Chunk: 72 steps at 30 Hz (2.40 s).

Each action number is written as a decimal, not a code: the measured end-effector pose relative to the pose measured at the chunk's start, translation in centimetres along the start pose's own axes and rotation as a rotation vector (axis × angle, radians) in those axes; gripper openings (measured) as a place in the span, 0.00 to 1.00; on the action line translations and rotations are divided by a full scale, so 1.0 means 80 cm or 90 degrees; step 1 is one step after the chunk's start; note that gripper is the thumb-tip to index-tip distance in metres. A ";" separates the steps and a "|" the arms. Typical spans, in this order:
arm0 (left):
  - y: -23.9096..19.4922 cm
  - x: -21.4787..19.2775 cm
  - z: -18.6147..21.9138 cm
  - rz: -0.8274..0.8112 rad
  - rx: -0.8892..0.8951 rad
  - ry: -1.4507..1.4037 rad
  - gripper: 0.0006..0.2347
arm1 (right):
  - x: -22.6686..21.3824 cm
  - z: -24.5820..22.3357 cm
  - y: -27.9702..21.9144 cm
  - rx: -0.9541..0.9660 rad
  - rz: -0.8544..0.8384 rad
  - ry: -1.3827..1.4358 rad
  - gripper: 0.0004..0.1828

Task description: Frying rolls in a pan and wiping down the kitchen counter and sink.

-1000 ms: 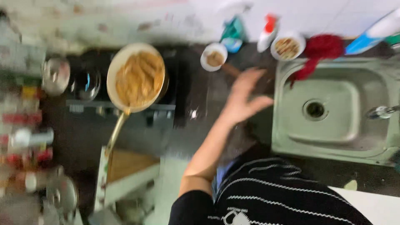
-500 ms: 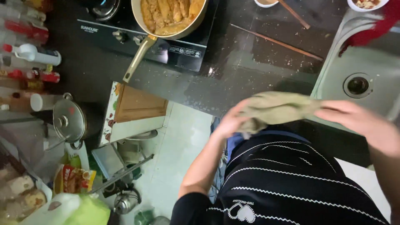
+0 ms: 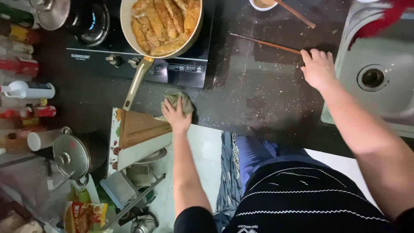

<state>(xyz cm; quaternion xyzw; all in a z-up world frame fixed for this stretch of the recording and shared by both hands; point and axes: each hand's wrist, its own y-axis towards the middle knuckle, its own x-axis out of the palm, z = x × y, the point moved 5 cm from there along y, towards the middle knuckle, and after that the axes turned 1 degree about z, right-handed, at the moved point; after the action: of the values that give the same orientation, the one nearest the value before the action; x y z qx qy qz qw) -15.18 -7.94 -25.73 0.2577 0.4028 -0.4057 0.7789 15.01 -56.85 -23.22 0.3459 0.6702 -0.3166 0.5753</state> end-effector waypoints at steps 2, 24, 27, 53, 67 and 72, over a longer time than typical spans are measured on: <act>0.002 0.029 0.058 -0.069 -0.071 0.278 0.37 | 0.012 0.006 -0.007 0.038 -0.011 -0.009 0.25; -0.060 0.223 0.481 -0.309 0.386 -0.307 0.30 | -0.065 0.150 -0.297 0.422 0.118 0.392 0.15; -0.032 0.152 0.454 -0.180 0.335 -0.306 0.31 | -0.093 0.139 -0.195 0.350 0.166 0.433 0.16; 0.094 0.142 0.279 0.351 -0.122 -0.015 0.30 | -0.052 0.045 0.188 0.041 0.040 0.427 0.22; 0.199 0.171 0.321 0.241 0.115 -0.102 0.27 | -0.115 0.094 0.001 0.122 0.246 0.472 0.21; 0.267 0.218 0.315 0.132 0.213 0.229 0.28 | -0.115 0.114 -0.095 0.249 0.130 0.462 0.23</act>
<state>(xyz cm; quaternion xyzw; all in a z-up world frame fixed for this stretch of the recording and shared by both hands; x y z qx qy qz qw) 19.38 -22.20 -25.07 0.4908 0.4336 -0.3323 0.6788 14.64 -69.49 -15.17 0.6022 0.7189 -0.2368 0.2538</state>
